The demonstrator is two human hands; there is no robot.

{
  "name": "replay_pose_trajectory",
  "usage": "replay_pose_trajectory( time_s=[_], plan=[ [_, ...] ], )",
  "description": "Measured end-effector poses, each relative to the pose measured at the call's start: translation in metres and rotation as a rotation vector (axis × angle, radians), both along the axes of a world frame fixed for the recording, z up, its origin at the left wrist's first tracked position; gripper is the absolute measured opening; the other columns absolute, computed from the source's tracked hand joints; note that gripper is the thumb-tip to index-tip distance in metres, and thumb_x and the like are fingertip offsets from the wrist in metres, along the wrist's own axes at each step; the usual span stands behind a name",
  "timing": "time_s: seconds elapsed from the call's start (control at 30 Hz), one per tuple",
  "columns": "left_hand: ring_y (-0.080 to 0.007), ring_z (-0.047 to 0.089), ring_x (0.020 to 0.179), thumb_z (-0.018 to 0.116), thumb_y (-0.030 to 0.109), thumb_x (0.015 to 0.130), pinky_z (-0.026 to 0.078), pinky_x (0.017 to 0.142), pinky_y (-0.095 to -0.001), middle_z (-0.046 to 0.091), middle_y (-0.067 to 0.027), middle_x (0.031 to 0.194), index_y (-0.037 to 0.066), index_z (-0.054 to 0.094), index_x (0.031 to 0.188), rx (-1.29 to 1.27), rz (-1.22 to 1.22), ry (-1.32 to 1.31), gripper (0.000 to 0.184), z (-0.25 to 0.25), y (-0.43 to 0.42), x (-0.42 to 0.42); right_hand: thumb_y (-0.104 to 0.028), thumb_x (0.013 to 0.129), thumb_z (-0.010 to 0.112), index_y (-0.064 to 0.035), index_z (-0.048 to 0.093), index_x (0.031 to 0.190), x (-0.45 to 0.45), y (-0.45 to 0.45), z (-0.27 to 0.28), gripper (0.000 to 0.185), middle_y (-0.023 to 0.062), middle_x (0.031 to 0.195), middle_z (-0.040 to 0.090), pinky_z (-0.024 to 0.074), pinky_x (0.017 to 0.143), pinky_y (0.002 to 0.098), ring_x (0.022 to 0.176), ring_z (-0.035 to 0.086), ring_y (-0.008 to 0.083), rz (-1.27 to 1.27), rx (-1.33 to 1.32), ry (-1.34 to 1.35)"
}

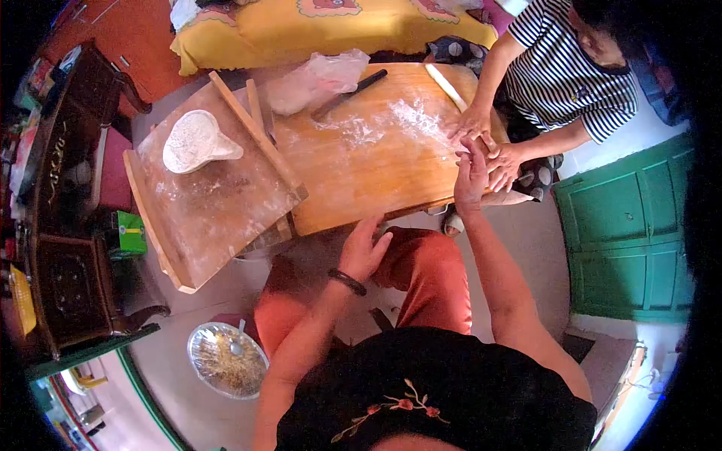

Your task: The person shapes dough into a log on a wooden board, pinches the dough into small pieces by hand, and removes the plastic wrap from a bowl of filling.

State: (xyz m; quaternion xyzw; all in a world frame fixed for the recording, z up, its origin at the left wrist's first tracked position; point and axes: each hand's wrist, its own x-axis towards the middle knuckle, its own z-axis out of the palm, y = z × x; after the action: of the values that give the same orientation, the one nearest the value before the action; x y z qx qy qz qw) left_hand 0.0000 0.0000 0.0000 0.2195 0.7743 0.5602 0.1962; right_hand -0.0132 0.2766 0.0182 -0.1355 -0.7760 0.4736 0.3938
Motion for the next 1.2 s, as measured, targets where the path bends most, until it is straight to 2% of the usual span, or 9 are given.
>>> replay_pose_trajectory(
  time_s=[0.3, 0.43, 0.5, 0.53, 0.7, 0.77, 0.8, 0.93, 1.2],
  plan=[
    [-0.0375, 0.053, 0.107, 0.06, 0.025, 0.085, 0.044, 0.091, -0.0419, 0.055, -0.0206, 0.117, 0.001, 0.052, 0.119, 0.001, 0.011, 0.085, 0.042, -0.008, 0.0, -0.007, -0.008, 0.092, 0.044, -0.0038, 0.048, 0.128, -0.002, 0.019, -0.023, 0.037, 0.0099, 0.118, 0.056, 0.0463, 0.078, 0.0272, 0.094, 0.058, 0.017, -0.048, -0.209, -0.016],
    [-0.0376, 0.052, 0.108, 0.06, 0.023, 0.083, 0.043, 0.092, -0.042, 0.055, -0.0207, 0.117, 0.001, 0.053, 0.117, 0.043, 0.021, 0.154, 0.041, -0.027, 0.01, 0.004, -0.021, 0.093, 0.045, -0.0059, 0.037, 0.134, 0.004, 0.091, -0.101, 0.045, 0.0099, 0.12, 0.057, 0.0489, 0.075, 0.0295, 0.091, 0.059, 0.021, -0.015, -0.888, 0.003],
    [-0.0345, 0.054, 0.108, 0.059, 0.027, 0.086, 0.042, 0.095, -0.0413, 0.055, -0.0197, 0.118, 0.0, 0.051, 0.121, 0.049, 0.039, 0.174, 0.045, -0.023, 0.011, 0.006, -0.029, 0.093, 0.046, -0.0075, 0.035, 0.135, -0.016, 0.078, -0.094, 0.048, 0.01, 0.121, 0.055, 0.0485, 0.075, 0.0305, 0.093, 0.058, 0.0224, -0.174, -0.972, -0.197],
    [-0.0348, 0.055, 0.108, 0.058, 0.027, 0.087, 0.043, 0.094, -0.0415, 0.055, -0.0198, 0.119, 0.001, 0.05, 0.122, 0.056, -0.027, -0.024, 0.044, -0.012, 0.008, 0.002, -0.031, 0.092, 0.047, -0.0084, 0.038, 0.132, -0.024, 0.069, -0.096, 0.047, 0.0094, 0.118, 0.056, 0.0483, 0.075, 0.0307, 0.092, 0.057, 0.0233, -0.177, -0.977, -0.198],
    [-0.0298, 0.06, 0.101, 0.06, 0.023, 0.086, 0.048, 0.087, -0.0379, 0.061, -0.0175, 0.111, 0.002, 0.055, 0.118, 0.102, 0.016, 0.066, 0.039, -0.03, 0.017, -0.002, -0.028, 0.092, 0.049, -0.0059, 0.04, 0.13, -0.034, 0.051, -0.083, 0.045, 0.0122, 0.117, 0.055, 0.048, 0.079, 0.0349, 0.091, 0.055, 0.0248, -0.011, -0.932, -0.197],
    [-0.0271, 0.061, 0.101, 0.059, 0.024, 0.087, 0.048, 0.086, -0.0362, 0.061, -0.0167, 0.112, 0.002, 0.055, 0.117, 0.022, -0.011, -0.049, 0.038, -0.018, 0.014, -0.004, -0.027, 0.092, 0.047, -0.0059, 0.041, 0.13, -0.04, 0.021, -0.05, 0.043, 0.0136, 0.116, 0.056, 0.0477, 0.077, 0.0336, 0.09, 0.056, 0.0254, -0.139, -0.942, -0.22],
    [-0.0324, 0.061, 0.093, 0.061, 0.022, 0.084, 0.048, 0.082, -0.0395, 0.063, -0.0186, 0.103, 0.002, 0.056, 0.111, 0.123, 0.053, 0.008, 0.034, -0.011, 0.015, 0.0, -0.026, 0.092, 0.046, -0.0054, 0.041, 0.13, -0.042, 0.021, -0.05, 0.044, 0.014, 0.116, 0.056, 0.0479, 0.076, 0.0334, 0.089, 0.056, 0.0254, -0.132, -0.947, -0.199],
    [-0.0298, 0.062, 0.095, 0.061, 0.022, 0.084, 0.049, 0.083, -0.0374, 0.063, -0.018, 0.106, 0.0, 0.055, 0.115, 0.101, 0.029, -0.009, 0.038, -0.002, 0.016, 0.001, -0.025, 0.09, 0.05, -0.0059, 0.046, 0.123, -0.034, 0.016, -0.042, 0.038, 0.0115, 0.104, 0.059, 0.0481, 0.066, 0.0324, 0.078, 0.056, 0.0225, -0.13, -0.931, -0.139],
    [-0.03, 0.061, 0.099, 0.06, 0.02, 0.085, 0.048, 0.084, -0.0367, 0.061, -0.0187, 0.11, 0.001, 0.054, 0.118, 0.064, 0.0, -0.048, 0.039, 0.001, 0.016, 0.002, -0.025, 0.093, 0.043, -0.0022, 0.044, 0.124, -0.017, 0.007, -0.02, 0.038, 0.0133, 0.108, 0.058, 0.0475, 0.068, 0.0315, 0.08, 0.057, 0.022, -0.201, -0.871, -0.155]
  ],
)
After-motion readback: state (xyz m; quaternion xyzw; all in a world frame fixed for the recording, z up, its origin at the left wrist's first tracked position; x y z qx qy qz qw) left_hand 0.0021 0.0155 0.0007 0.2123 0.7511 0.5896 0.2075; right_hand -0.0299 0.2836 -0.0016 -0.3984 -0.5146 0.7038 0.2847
